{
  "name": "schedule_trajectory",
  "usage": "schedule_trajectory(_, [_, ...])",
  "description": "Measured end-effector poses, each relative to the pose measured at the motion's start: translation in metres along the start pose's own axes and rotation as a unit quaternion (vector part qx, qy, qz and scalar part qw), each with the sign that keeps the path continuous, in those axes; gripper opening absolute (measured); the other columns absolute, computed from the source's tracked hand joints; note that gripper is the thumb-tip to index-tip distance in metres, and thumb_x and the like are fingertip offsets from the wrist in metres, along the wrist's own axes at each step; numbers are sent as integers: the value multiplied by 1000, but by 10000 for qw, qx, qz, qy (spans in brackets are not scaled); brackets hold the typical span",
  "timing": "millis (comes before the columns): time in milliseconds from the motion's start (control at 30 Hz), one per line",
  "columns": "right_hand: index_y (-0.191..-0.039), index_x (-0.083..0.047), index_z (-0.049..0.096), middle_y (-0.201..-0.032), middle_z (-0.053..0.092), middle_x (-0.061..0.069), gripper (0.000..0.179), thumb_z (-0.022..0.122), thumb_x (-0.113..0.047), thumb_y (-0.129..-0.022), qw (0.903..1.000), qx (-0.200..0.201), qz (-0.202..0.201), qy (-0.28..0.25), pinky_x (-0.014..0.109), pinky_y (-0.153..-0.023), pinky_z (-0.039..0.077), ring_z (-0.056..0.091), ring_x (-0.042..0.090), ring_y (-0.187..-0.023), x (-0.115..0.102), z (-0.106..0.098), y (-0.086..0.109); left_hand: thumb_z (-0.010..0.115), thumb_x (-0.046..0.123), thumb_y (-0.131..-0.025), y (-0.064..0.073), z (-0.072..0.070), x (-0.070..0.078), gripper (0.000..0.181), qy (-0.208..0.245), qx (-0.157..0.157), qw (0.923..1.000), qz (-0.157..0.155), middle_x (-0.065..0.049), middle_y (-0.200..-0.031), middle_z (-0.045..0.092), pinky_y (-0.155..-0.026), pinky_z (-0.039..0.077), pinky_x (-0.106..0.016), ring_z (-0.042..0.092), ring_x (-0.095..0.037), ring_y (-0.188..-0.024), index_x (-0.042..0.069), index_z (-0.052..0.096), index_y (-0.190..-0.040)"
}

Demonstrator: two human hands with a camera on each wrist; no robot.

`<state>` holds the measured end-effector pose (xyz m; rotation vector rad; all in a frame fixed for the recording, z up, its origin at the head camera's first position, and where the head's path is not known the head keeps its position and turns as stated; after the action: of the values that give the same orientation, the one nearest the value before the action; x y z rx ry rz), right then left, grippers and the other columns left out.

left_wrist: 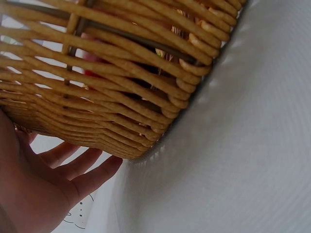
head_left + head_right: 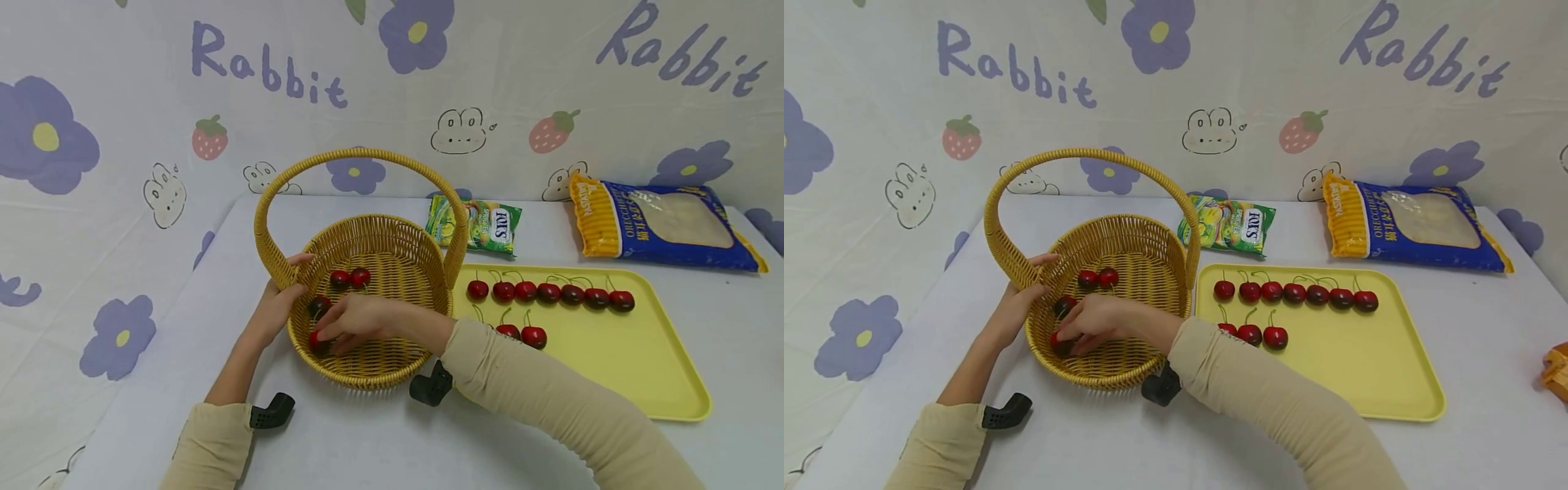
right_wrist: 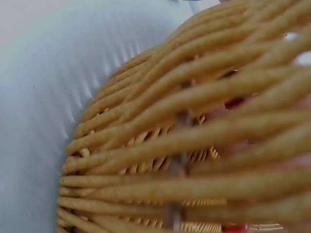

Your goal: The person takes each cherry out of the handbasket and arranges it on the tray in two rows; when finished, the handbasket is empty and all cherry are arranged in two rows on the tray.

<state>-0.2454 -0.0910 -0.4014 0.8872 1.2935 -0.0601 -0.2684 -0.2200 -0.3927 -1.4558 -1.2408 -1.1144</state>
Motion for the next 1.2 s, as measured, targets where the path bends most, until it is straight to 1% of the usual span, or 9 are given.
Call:
schedule_trajectory(233, [-118,8,60,-98,63,10,31,63,0,-88,9998,-158,-67,63,37,-81,53,61,21,-80,0,7,0,37,-5,-90,0,0,0,48,-24,-11,10000,48,-15,-148,32,-109,21,-48,27,-30,-137,1,41,-138])
schedule_trajectory(433, [-119,6,59,-98,66,13,32,64,-1,-88,9996,-197,-105,146,35,-77,54,65,23,-82,-1,3,3,37,-5,-90,0,0,0,48,1,-23,10000,54,-15,-147,32,-109,22,-47,28,-29,-137,0,41,-137])
schedule_trajectory(600, [-120,4,60,-102,66,14,31,64,-4,-89,9994,-198,-174,219,36,-80,53,66,25,-88,-1,-10,9,37,-5,-90,-1,0,0,48,-11,-22,10000,44,-15,-148,32,-109,22,-47,28,-30,-137,1,41,-138])
schedule_trajectory(733, [-122,1,59,-106,64,12,33,64,-8,-90,9985,-153,-367,375,36,-82,52,65,24,-91,-1,-26,16,37,-5,-90,-2,1,0,49,-46,-41,10000,67,-16,-148,33,-110,20,-47,26,-30,-138,1,41,-138])
schedule_trajectory(833, [-126,1,57,-109,62,13,36,63,-10,-91,9975,-148,-519,446,37,-84,51,64,26,-95,-2,-37,25,38,-5,-90,-1,1,1,49,-62,-59,9999,88,-17,-148,32,-111,17,-48,24,-31,-139,0,40,-139])
schedule_trajectory(900, [-127,1,55,-110,61,14,37,62,-9,-92,9973,-166,-586,406,38,-86,50,63,28,-98,-3,-42,31,38,-5,-90,-1,1,1,49,-67,-62,9999,97,-17,-148,32,-111,17,-48,23,-31,-139,1,40,-139])
schedule_trajectory(1033, [-127,2,55,-113,60,14,37,62,-10,-92,9966,-165,-677,447,38,-88,49,62,30,-102,-5,-51,43,38,-6,-90,0,0,1,49,-41,-38,9999,90,-17,-148,31,-111,16,-49,23,-31,-139,0,40,-138])
schedule_trajectory(1200, [-125,0,56,-110,61,13,35,61,-10,-92,9946,-120,-830,619,40,-88,49,63,27,-99,-9,-56,59,38,-6,-90,0,0,0,49,-15,-24,10000,75,-16,-149,31,-111,16,-48,23,-30,-139,0,40,-139])
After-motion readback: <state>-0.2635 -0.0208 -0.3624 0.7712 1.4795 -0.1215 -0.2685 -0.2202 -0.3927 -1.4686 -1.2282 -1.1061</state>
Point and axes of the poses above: each hand's wrist, its own y-axis away from the middle knuckle, its own z-axis out of the palm, x = y × z, the point moved 7 cm from there along -y, towards the middle knuckle
